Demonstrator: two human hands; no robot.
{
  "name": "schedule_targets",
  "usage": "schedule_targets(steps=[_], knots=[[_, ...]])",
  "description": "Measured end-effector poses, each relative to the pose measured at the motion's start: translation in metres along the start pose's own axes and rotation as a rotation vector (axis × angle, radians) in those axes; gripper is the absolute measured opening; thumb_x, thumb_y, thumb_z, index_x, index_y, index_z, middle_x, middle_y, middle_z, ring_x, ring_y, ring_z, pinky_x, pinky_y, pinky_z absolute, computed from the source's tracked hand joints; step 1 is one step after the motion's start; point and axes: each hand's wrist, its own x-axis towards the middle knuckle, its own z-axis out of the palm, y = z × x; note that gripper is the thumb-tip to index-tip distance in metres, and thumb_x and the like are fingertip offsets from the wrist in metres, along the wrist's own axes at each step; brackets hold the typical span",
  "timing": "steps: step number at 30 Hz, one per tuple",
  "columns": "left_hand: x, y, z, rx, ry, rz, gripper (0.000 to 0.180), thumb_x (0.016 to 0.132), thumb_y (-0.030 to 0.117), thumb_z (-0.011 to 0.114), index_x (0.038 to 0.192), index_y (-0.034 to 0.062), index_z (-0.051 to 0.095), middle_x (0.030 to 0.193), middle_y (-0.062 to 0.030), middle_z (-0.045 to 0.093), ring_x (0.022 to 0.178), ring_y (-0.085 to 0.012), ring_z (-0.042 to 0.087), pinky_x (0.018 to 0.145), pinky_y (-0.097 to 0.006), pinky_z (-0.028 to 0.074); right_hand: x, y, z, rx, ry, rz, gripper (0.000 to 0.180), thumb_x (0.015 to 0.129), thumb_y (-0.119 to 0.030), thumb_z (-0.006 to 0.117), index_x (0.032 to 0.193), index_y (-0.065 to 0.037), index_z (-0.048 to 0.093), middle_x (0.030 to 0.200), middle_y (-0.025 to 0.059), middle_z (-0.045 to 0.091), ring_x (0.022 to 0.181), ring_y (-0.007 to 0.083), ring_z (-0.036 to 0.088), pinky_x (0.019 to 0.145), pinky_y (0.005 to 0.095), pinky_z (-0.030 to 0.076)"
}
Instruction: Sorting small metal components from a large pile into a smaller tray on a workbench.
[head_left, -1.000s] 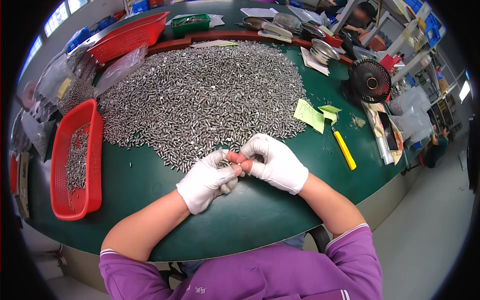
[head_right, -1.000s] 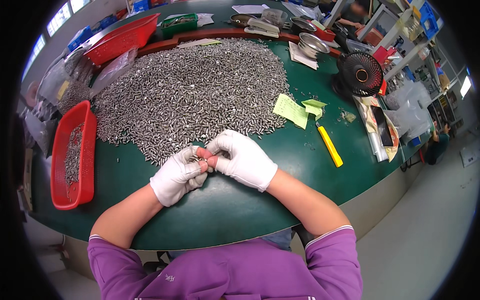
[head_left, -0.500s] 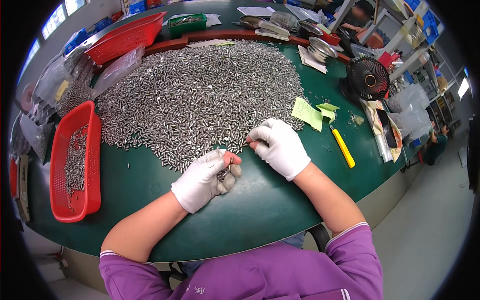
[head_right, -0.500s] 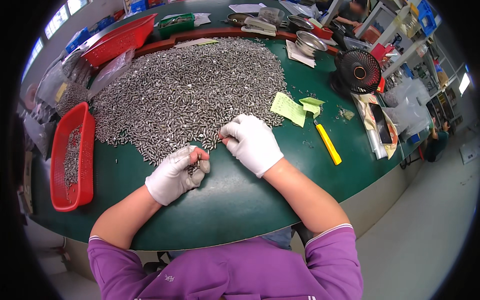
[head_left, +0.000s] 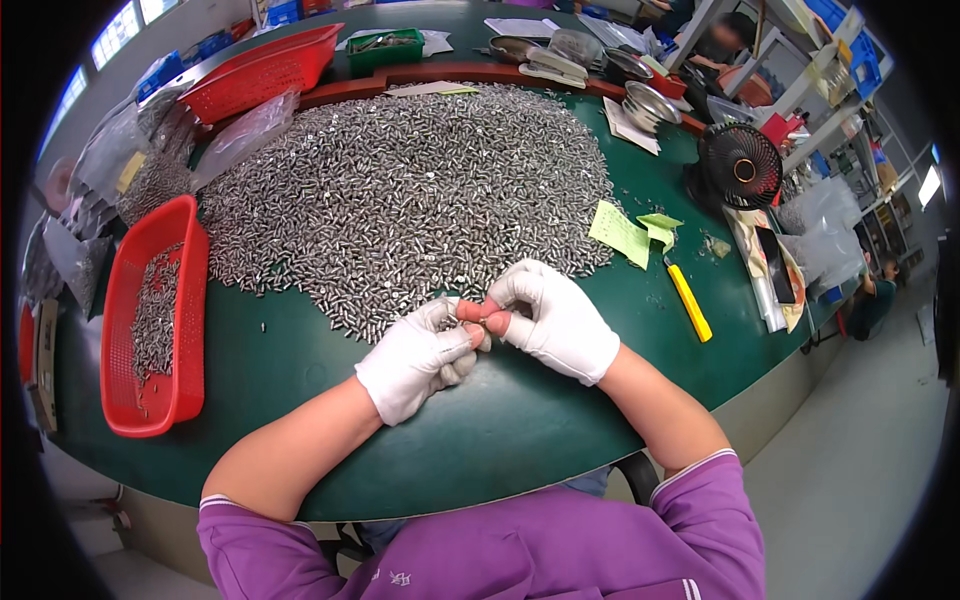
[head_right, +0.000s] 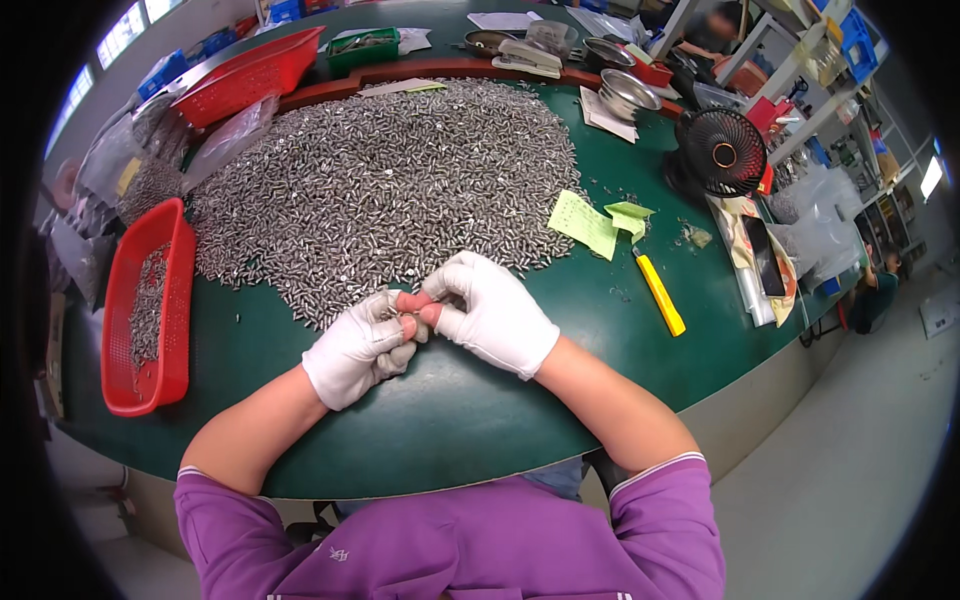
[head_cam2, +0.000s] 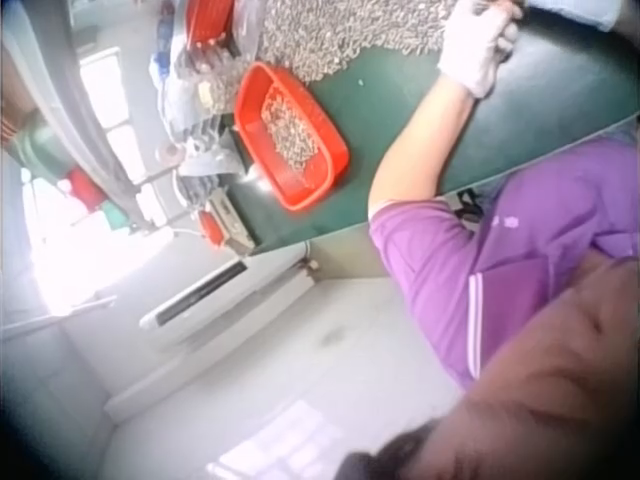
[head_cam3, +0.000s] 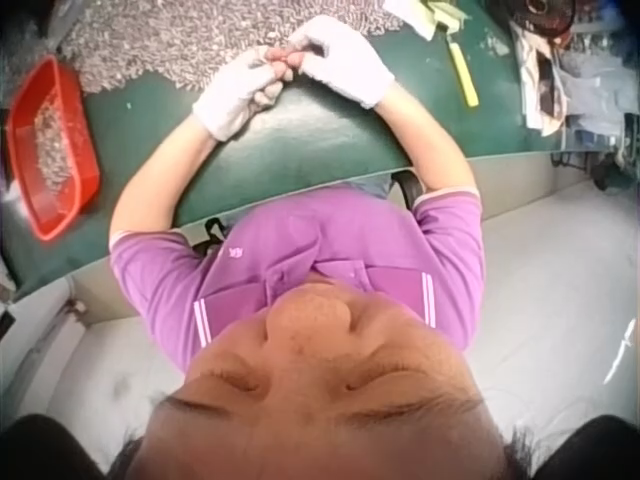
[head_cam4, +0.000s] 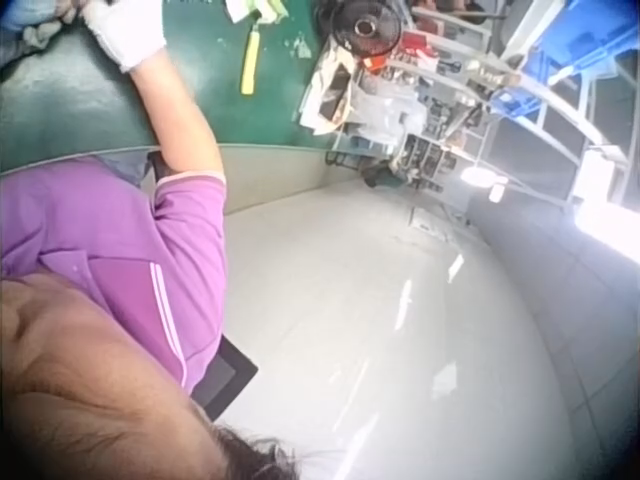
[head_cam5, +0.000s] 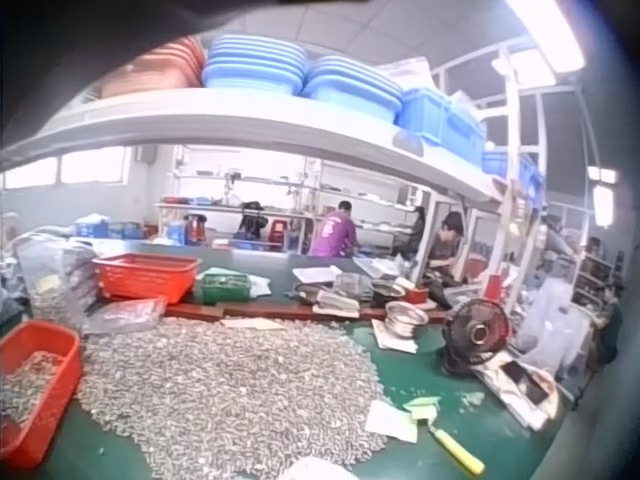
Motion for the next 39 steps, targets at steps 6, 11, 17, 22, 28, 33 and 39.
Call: schedule_targets(steps=[6,11,17,22,28,33,39], knots=[[0.001,-0.002,-0.004,0.020,-0.007,-0.007,0.018,0.088,0.017,0.063,0.103,0.0111,0.056,0.086,-0.0001,0.059,0.062,-0.0047,0.049,0.057,-0.017,0.041,0.000,-0.005,-0.003,0.136,-0.019,0.103,0.012,0.078,-0.012,0.068,0.088,-0.006,0.065,0.087,0.0074,0.057,0.079,0.0179,0.058,0.072,0.0285,0.048],[0.000,0.000,0.002,0.052,0.030,-0.003,0.017,0.091,0.022,0.059,0.102,0.0093,0.056,0.082,0.0010,0.057,0.061,-0.0057,0.047,0.052,-0.017,0.036,0.004,0.014,-0.011,-0.118,0.171,0.028,0.010,0.078,-0.008,0.067,0.087,-0.006,0.064,0.083,0.0049,0.055,0.071,0.0152,0.054,0.065,0.0268,0.044],[-0.001,0.003,0.002,0.039,0.020,-0.013,0.023,0.092,0.029,0.057,0.105,0.0103,0.057,0.084,0.0008,0.057,0.064,-0.0070,0.050,0.054,-0.019,0.037,0.007,0.030,-0.015,-0.462,0.226,-0.011,0.007,0.074,-0.014,0.067,0.080,-0.011,0.066,0.077,0.0070,0.058,0.078,0.0268,0.057,0.071,0.0371,0.047],[-0.003,0.004,0.002,0.042,0.002,-0.001,0.022,0.092,0.030,0.058,0.103,0.0107,0.057,0.086,0.0008,0.058,0.065,-0.0068,0.051,0.056,-0.018,0.038,0.007,0.024,-0.010,-0.570,0.145,-0.051,0.008,0.071,-0.012,0.069,0.078,-0.009,0.066,0.076,0.0081,0.058,0.077,0.0269,0.056,0.070,0.0366,0.047],[0.000,0.001,0.001,0.054,0.000,0.003,0.015,0.091,0.024,0.060,0.097,0.0111,0.055,0.086,0.0004,0.058,0.063,-0.0050,0.048,0.054,-0.017,0.038,0.007,0.015,-0.007,-0.558,0.117,-0.127,0.009,0.071,-0.016,0.069,0.079,-0.013,0.065,0.081,0.0050,0.059,0.080,0.0264,0.057,0.071,0.0378,0.047],[0.001,0.001,0.002,0.084,-0.008,-0.024,0.018,0.087,0.021,0.065,0.098,0.0113,0.056,0.081,0.0005,0.058,0.060,-0.0046,0.046,0.053,-0.017,0.037,0.005,-0.001,-0.006,-0.340,0.046,-0.385,0.016,0.069,-0.019,0.071,0.081,-0.012,0.062,0.080,0.0044,0.059,0.076,0.0267,0.058,0.067,0.0384,0.047],[0.001,-0.002,0.000,0.088,-0.001,0.014,0.015,0.090,0.022,0.060,0.097,0.0104,0.055,0.081,0.0001,0.058,0.058,-0.0046,0.046,0.050,-0.017,0.036,0.005,0.001,-0.008,-0.394,0.118,-0.323,0.015,0.072,-0.017,0.069,0.084,-0.012,0.063,0.080,0.0050,0.059,0.077,0.0265,0.058,0.068,0.0376,0.047]])
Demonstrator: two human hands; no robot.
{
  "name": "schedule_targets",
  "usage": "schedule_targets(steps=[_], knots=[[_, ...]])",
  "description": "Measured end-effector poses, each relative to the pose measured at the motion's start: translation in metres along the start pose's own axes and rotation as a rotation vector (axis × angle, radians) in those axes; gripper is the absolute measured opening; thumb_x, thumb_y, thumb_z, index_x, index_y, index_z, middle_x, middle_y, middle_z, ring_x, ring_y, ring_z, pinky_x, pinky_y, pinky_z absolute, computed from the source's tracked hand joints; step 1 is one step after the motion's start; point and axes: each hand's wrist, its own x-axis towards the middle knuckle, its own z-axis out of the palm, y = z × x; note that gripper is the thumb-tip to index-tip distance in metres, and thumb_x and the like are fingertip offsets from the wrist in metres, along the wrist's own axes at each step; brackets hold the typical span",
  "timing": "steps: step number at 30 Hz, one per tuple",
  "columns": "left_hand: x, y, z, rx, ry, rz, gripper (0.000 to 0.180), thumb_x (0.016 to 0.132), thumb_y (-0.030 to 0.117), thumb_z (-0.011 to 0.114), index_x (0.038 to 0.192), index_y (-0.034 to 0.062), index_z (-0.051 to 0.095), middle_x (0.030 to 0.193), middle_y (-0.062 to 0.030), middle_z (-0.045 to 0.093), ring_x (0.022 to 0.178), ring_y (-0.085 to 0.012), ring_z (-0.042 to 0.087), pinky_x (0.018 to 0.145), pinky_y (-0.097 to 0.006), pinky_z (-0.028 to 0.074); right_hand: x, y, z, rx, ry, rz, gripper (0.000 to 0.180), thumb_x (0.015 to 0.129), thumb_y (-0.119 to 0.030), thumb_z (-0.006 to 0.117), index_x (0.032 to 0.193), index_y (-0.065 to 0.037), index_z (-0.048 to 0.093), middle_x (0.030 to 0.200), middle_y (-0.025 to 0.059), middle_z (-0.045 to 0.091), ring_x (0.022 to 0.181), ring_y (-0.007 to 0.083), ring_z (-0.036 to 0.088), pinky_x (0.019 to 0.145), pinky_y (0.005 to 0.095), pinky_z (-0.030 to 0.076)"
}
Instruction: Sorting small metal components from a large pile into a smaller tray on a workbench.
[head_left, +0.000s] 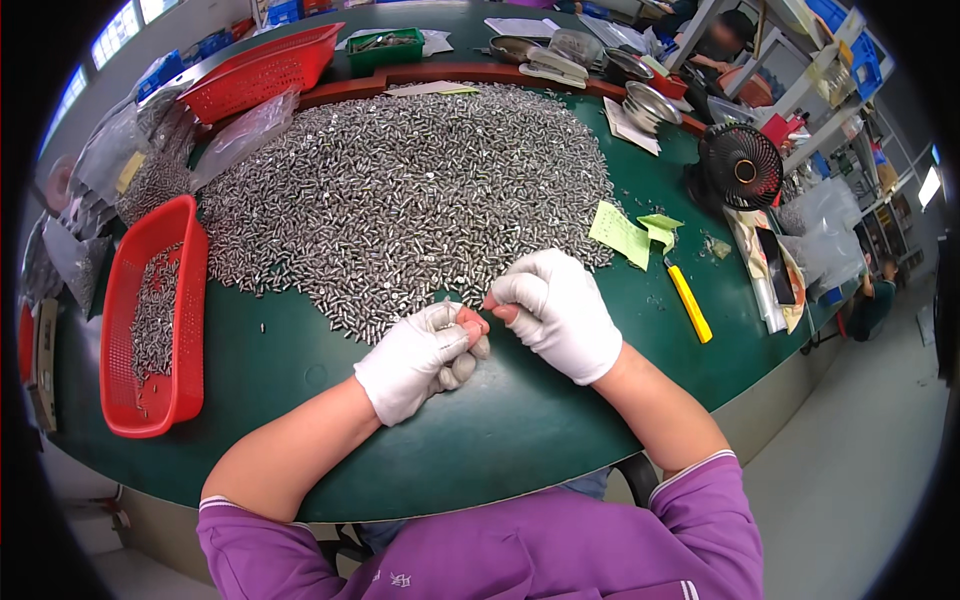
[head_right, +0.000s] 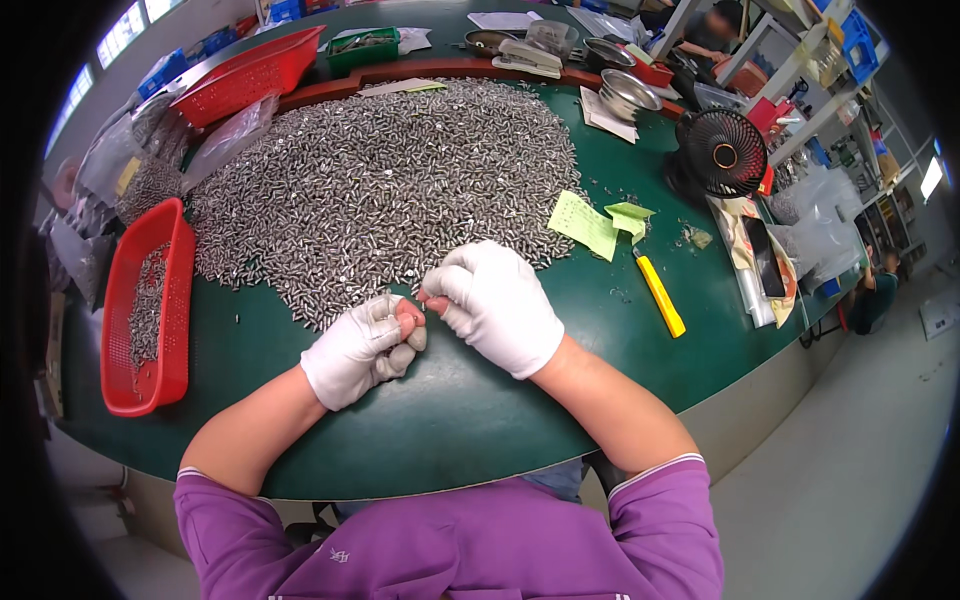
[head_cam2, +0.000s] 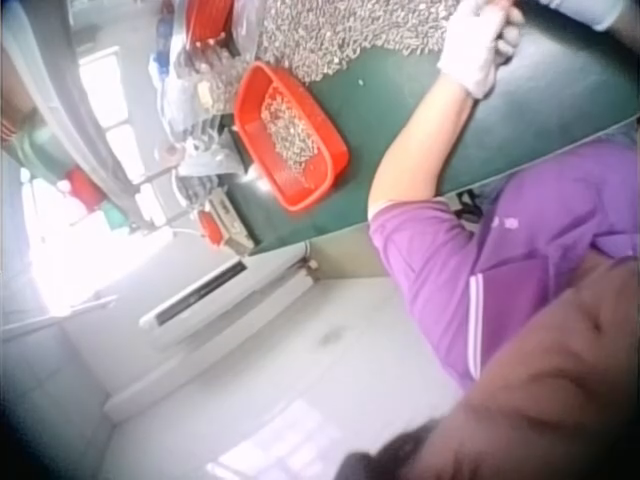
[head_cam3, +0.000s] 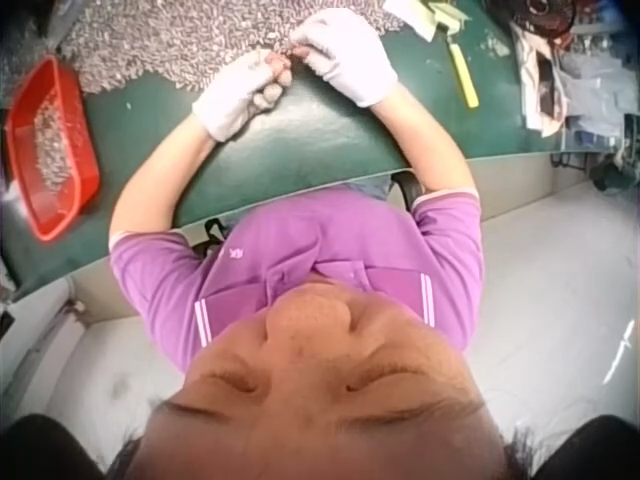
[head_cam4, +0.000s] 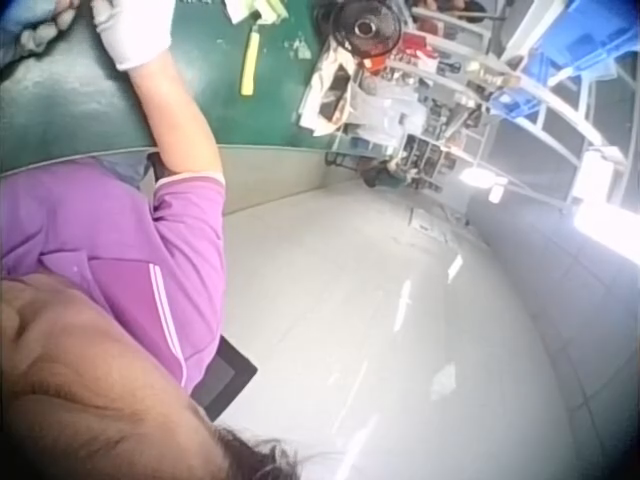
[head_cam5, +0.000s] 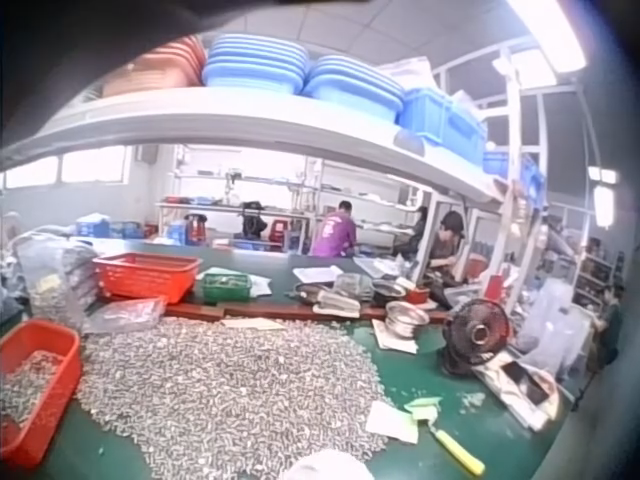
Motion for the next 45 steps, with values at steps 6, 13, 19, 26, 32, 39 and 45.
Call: schedule_targets(steps=[6,13,19,26,32,39,45], knots=[[-0.001,0.003,0.000,-0.080,0.071,-0.056,0.020,0.092,0.029,0.058,0.098,0.0101,0.058,0.084,-0.0013,0.058,0.070,-0.0085,0.053,0.057,-0.019,0.041,-0.004,0.021,0.005,-0.130,0.054,0.164,0.007,0.076,-0.012,0.067,0.083,-0.010,0.066,0.079,0.0073,0.060,0.078,0.0279,0.057,0.070,0.0378,0.046],[-0.004,0.007,0.002,-0.043,0.015,-0.007,0.026,0.093,0.035,0.055,0.100,0.0095,0.057,0.088,-0.0020,0.058,0.072,-0.0108,0.054,0.061,-0.021,0.043,-0.003,0.024,0.007,-0.198,-0.070,0.198,0.009,0.073,-0.014,0.069,0.082,-0.011,0.067,0.079,0.0072,0.060,0.079,0.0261,0.058,0.070,0.0365,0.047],[-0.003,0.006,0.001,-0.046,0.006,-0.002,0.022,0.092,0.032,0.057,0.100,0.0109,0.057,0.088,-0.0013,0.058,0.070,-0.0093,0.053,0.059,-0.021,0.042,-0.002,0.019,0.006,-0.279,-0.149,0.187,0.010,0.072,-0.016,0.069,0.079,-0.010,0.064,0.081,0.0070,0.060,0.079,0.0275,0.057,0.070,0.0379,0.047],[0.000,0.002,-0.005,-0.056,-0.023,-0.037,0.021,0.089,0.028,0.062,0.100,0.0114,0.056,0.086,-0.0009,0.059,0.066,-0.0076,0.051,0.059,-0.018,0.042,0.000,0.002,0.001,0.075,-0.057,0.039,0.015,0.072,-0.019,0.069,0.080,-0.009,0.061,0.083,0.0069,0.059,0.081,0.0279,0.057,0.071,0.0387,0.047],[0.001,0.003,-0.003,-0.029,-0.040,-0.060,0.013,0.091,0.020,0.057,0.100,0.0110,0.054,0.083,-0.0006,0.059,0.061,-0.0047,0.048,0.052,-0.016,0.037,0.001,-0.002,0.003,0.147,-0.036,-0.064,0.018,0.070,-0.020,0.073,0.079,-0.010,0.061,0.079,0.0053,0.060,0.076,0.0265,0.058,0.068,0.0368,0.047],[-0.001,0.006,-0.002,-0.062,0.017,-0.099,0.015,0.091,0.025,0.059,0.097,0.0115,0.058,0.083,0.0005,0.059,0.064,-0.0062,0.052,0.055,-0.018,0.041,-0.003,0.017,0.007,-0.041,0.047,0.110,0.013,0.070,-0.011,0.072,0.082,-0.011,0.067,0.080,0.0059,0.061,0.077,0.0252,0.058,0.069,0.0358,0.048],[-0.002,0.008,-0.003,-0.076,-0.019,-0.085,0.018,0.092,0.028,0.057,0.095,0.0106,0.059,0.084,-0.0004,0.060,0.072,-0.0096,0.056,0.060,-0.020,0.043,-0.002,0.024,0.010,-0.166,-0.097,0.147,0.011,0.071,-0.014,0.071,0.082,-0.012,0.068,0.080,0.0059,0.060,0.078,0.0263,0.057,0.068,0.0360,0.047]])
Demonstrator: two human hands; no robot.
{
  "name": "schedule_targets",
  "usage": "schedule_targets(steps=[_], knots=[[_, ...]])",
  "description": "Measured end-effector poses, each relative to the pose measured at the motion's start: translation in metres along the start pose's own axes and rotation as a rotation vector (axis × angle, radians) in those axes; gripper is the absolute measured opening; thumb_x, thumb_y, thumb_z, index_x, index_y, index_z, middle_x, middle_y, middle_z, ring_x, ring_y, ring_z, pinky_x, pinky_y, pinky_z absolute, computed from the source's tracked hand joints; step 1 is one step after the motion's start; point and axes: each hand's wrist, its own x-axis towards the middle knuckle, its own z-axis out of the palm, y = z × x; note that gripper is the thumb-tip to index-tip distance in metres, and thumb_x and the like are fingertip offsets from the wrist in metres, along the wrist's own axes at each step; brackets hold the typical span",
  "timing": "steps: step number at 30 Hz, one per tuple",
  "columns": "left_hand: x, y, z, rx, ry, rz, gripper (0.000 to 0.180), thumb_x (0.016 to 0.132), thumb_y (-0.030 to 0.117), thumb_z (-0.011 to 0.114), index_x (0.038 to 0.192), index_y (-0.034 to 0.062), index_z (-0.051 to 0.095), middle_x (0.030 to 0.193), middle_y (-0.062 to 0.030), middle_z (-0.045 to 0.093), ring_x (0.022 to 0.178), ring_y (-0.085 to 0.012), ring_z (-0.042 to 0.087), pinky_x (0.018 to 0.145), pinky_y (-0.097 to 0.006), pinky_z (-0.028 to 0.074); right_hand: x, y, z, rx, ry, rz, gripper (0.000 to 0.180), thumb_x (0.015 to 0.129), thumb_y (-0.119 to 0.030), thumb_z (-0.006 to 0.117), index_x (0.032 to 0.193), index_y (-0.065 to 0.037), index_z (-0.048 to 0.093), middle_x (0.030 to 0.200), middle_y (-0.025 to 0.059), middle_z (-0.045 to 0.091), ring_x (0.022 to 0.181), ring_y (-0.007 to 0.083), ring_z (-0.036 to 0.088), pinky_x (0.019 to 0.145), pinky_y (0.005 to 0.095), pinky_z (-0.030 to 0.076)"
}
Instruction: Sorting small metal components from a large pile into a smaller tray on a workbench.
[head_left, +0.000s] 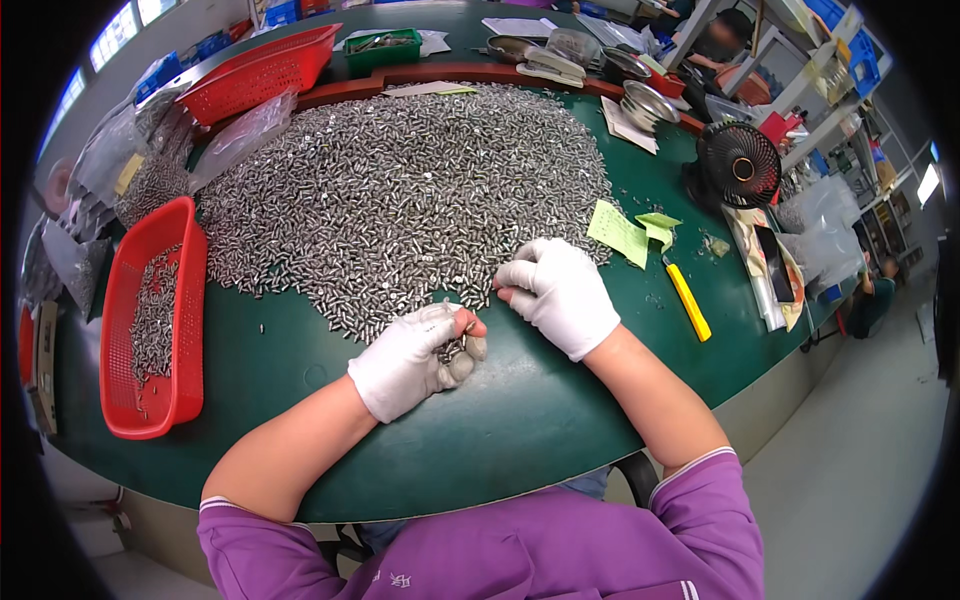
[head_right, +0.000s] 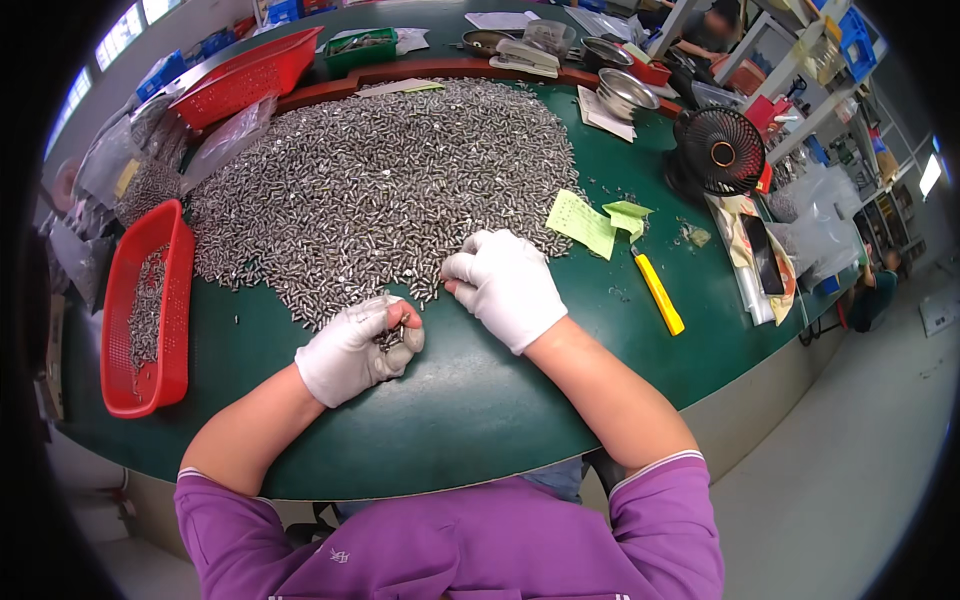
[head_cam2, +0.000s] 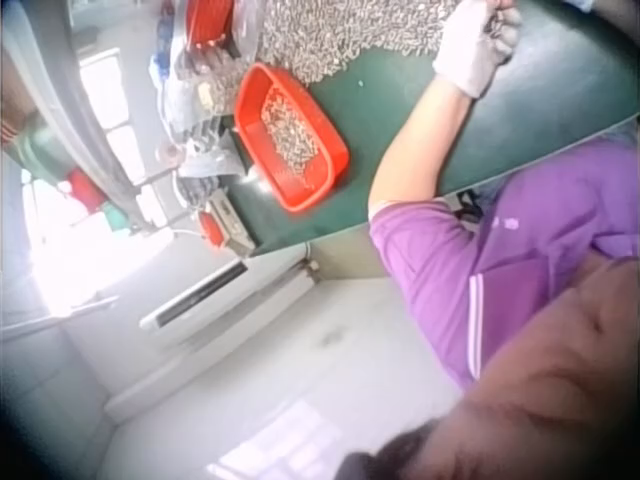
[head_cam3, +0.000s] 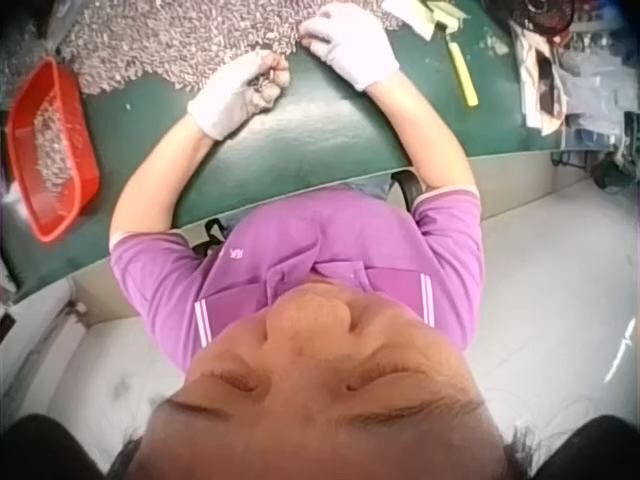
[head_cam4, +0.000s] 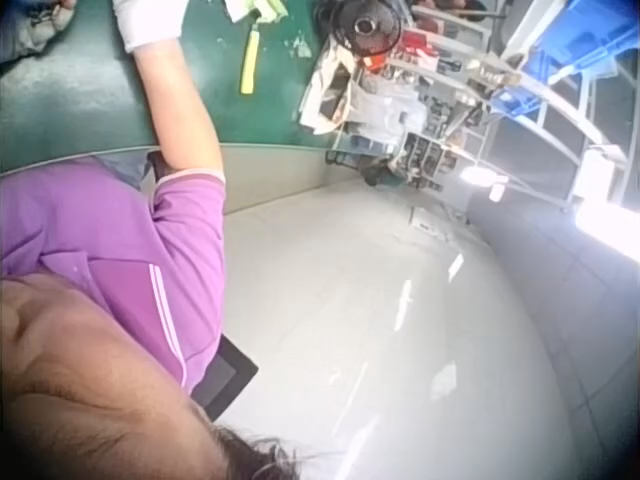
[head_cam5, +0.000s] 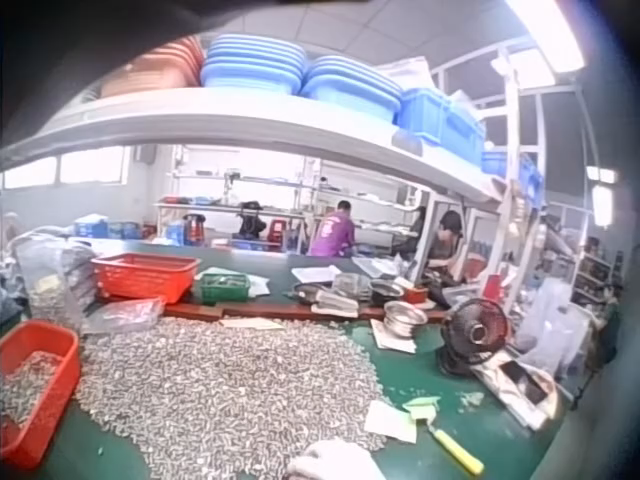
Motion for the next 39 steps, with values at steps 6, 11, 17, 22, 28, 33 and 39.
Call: schedule_targets(steps=[6,11,17,22,28,33,39], knots=[[-0.001,0.000,0.002,-0.008,-0.028,0.043,0.019,0.093,0.028,0.055,0.098,0.0099,0.057,0.088,-0.0013,0.059,0.072,-0.0097,0.055,0.060,-0.021,0.043,0.000,-0.006,0.001,-0.109,-0.033,0.031,0.009,0.072,-0.017,0.069,0.076,-0.010,0.065,0.077,0.0061,0.058,0.077,0.0270,0.057,0.069,0.0369,0.047],[0.002,-0.006,0.001,0.020,0.013,0.074,0.016,0.092,0.019,0.057,0.103,0.0087,0.055,0.089,-0.0014,0.059,0.068,-0.0063,0.052,0.058,-0.018,0.041,-0.003,-0.010,0.001,0.101,-0.063,0.080,0.012,0.076,-0.021,0.066,0.078,-0.009,0.064,0.080,0.0087,0.058,0.079,0.0279,0.057,0.071,0.0392,0.048],[0.004,-0.006,0.000,0.014,-0.008,0.063,0.016,0.088,0.016,0.063,0.103,0.0113,0.057,0.089,0.0002,0.062,0.066,-0.0040,0.055,0.059,-0.016,0.043,-0.006,-0.028,-0.011,0.545,-0.140,0.107,0.016,0.080,-0.019,0.069,0.085,-0.006,0.062,0.085,0.0074,0.057,0.082,0.0203,0.057,0.074,0.0311,0.047],[0.002,-0.006,0.003,0.007,0.057,0.063,0.015,0.091,0.017,0.059,0.102,0.0084,0.055,0.086,-0.0009,0.058,0.064,-0.0053,0.049,0.054,-0.018,0.038,-0.005,-0.026,-0.011,0.621,-0.055,0.235,0.012,0.077,-0.013,0.070,0.087,-0.007,0.066,0.084,0.0071,0.058,0.078,0.0195,0.058,0.070,0.0304,0.048],[0.000,-0.003,0.003,-0.031,0.057,0.063,0.019,0.094,0.026,0.053,0.102,0.0093,0.057,0.088,-0.0020,0.058,0.071,-0.0103,0.055,0.058,-0.020,0.043,-0.005,-0.004,-0.002,0.210,0.020,0.079,0.009,0.074,-0.013,0.067,0.083,-0.011,0.067,0.078,0.0077,0.059,0.079,0.0271,0.058,0.070,0.0377,0.048],[-0.001,-0.004,-0.001,-0.073,0.034,0.078,0.022,0.095,0.028,0.050,0.102,0.0086,0.057,0.090,-0.0027,0.058,0.075,-0.0111,0.057,0.060,-0.020,0.044,-0.003,-0.006,0.001,0.134,-0.052,0.018,0.010,0.073,-0.017,0.067,0.082,-0.013,0.067,0.078,0.0064,0.059,0.079,0.0264,0.058,0.068,0.0384,0.048],[-0.001,-0.004,-0.001,-0.090,0.034,0.074,0.019,0.095,0.026,0.050,0.101,0.0091,0.057,0.091,-0.0027,0.058,0.076,-0.0108,0.057,0.059,-0.019,0.044,0.002,-0.012,-0.006,-0.041,-0.133,-0.107,0.011,0.073,-0.021,0.068,0.079,-0.012,0.065,0.082,0.0062,0.059,0.077,0.0272,0.058,0.065,0.0401,0.048]])
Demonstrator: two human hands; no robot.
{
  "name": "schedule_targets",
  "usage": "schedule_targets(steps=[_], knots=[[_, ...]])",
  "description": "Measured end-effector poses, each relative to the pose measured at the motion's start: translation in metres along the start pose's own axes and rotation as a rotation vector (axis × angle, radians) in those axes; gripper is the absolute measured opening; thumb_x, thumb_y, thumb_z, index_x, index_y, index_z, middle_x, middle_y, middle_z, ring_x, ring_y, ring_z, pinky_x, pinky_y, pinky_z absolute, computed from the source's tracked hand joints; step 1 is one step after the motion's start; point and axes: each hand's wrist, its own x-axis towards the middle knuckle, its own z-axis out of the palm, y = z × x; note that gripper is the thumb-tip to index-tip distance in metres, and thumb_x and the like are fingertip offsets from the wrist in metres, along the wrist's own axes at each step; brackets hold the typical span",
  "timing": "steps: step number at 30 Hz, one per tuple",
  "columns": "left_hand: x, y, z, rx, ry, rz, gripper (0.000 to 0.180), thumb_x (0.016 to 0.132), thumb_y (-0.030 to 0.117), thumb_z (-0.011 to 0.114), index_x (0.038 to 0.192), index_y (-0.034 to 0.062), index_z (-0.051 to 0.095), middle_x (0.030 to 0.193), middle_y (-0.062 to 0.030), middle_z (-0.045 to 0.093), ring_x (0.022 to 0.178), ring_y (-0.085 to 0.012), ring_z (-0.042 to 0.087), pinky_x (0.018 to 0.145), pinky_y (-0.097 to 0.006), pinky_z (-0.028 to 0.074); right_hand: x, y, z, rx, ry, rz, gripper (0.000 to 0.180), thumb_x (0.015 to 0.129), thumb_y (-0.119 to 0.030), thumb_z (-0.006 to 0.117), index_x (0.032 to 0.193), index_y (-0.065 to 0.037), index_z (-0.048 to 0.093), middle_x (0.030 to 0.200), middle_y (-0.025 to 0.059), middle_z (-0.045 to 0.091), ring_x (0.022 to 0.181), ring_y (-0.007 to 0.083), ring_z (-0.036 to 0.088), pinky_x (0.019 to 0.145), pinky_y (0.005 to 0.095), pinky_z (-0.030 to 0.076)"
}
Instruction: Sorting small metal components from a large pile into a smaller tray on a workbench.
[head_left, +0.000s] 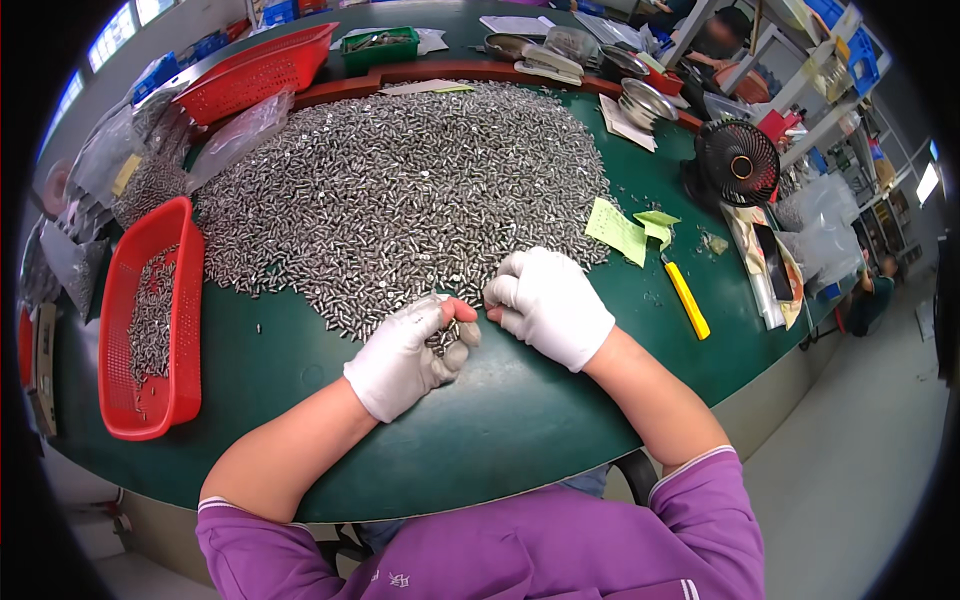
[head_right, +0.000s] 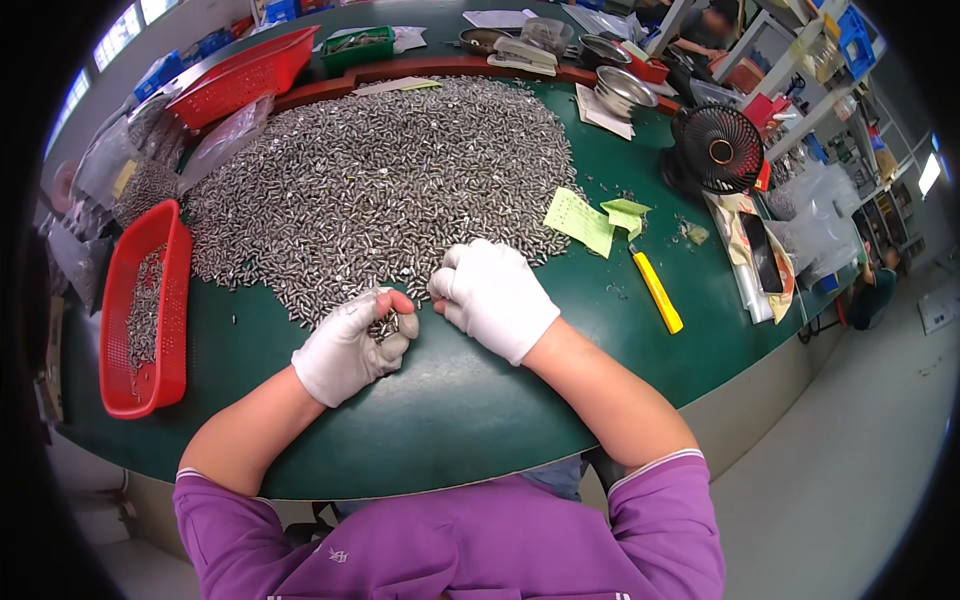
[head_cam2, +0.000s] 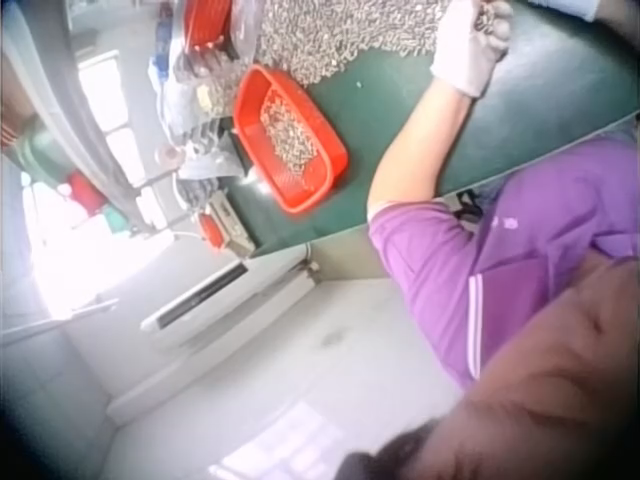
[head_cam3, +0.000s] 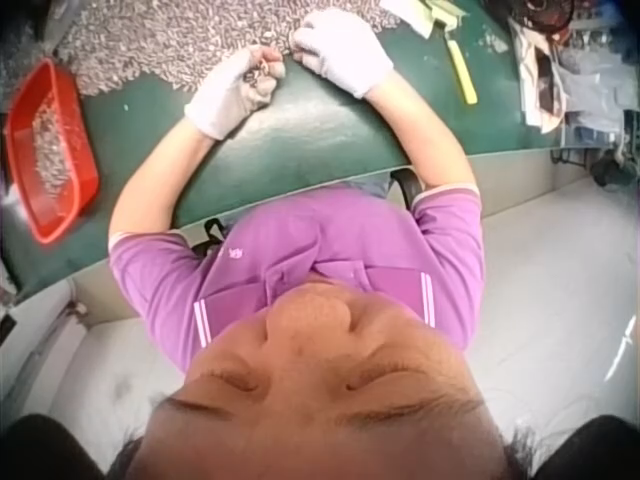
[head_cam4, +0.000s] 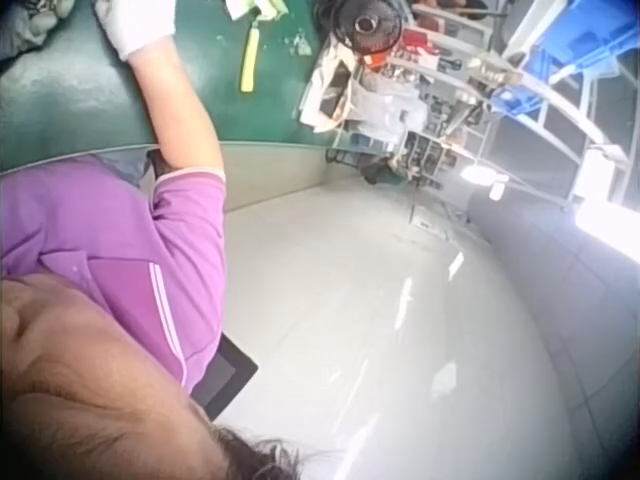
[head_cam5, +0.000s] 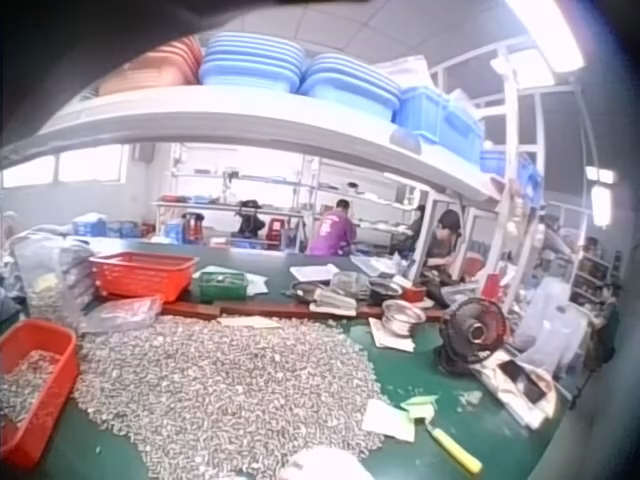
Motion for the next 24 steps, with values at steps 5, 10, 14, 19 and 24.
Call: schedule_targets(steps=[5,10,14,19,24], knots=[[0.003,-0.001,-0.002,-0.008,-0.001,-0.012,0.013,0.093,0.021,0.055,0.098,0.0101,0.056,0.090,-0.0015,0.059,0.075,-0.0087,0.057,0.058,-0.018,0.044,-0.001,-0.001,-0.003,0.061,0.178,0.001,0.013,0.073,-0.018,0.068,0.082,-0.009,0.062,0.082,0.0076,0.059,0.080,0.0286,0.057,0.070,0.0400,0.047],[0.003,-0.001,0.002,0.093,-0.017,-0.031,0.011,0.091,0.019,0.057,0.099,0.0114,0.056,0.085,0.0007,0.059,0.066,-0.0052,0.052,0.055,-0.017,0.041,-0.007,-0.002,-0.003,0.255,0.196,0.013,0.014,0.072,-0.014,0.069,0.081,-0.009,0.059,0.087,0.0079,0.057,0.082,0.0285,0.056,0.074,0.0380,0.047],[0.005,-0.002,-0.002,0.079,-0.078,-0.045,0.018,0.088,0.021,0.064,0.101,0.0116,0.057,0.086,-0.0002,0.062,0.064,-0.0050,0.053,0.057,-0.019,0.043,-0.004,-0.014,-0.004,0.284,0.085,-0.043,0.015,0.073,-0.018,0.070,0.081,-0.010,0.061,0.087,0.0069,0.058,0.085,0.0283,0.056,0.074,0.0384,0.047],[0.005,0.000,-0.002,0.077,-0.053,-0.077,0.016,0.088,0.019,0.063,0.101,0.0108,0.057,0.085,-0.0013,0.062,0.062,-0.0057,0.052,0.056,-0.019,0.043,-0.005,-0.017,-0.004,0.291,0.188,-0.042,0.012,0.074,-0.017,0.069,0.082,-0.010,0.063,0.085,0.0054,0.059,0.083,0.0271,0.057,0.072,0.0369,0.048],[0.003,-0.001,0.002,0.094,0.014,-0.051,0.013,0.092,0.021,0.057,0.100,0.0103,0.056,0.083,0.0003,0.058,0.062,-0.0054,0.049,0.051,-0.016,0.038,-0.007,-0.004,-0.003,0.187,0.267,0.031,0.013,0.073,-0.012,0.068,0.085,-0.011,0.064,0.084,0.0051,0.059,0.080,0.0258,0.057,0.071,0.0369,0.048]])
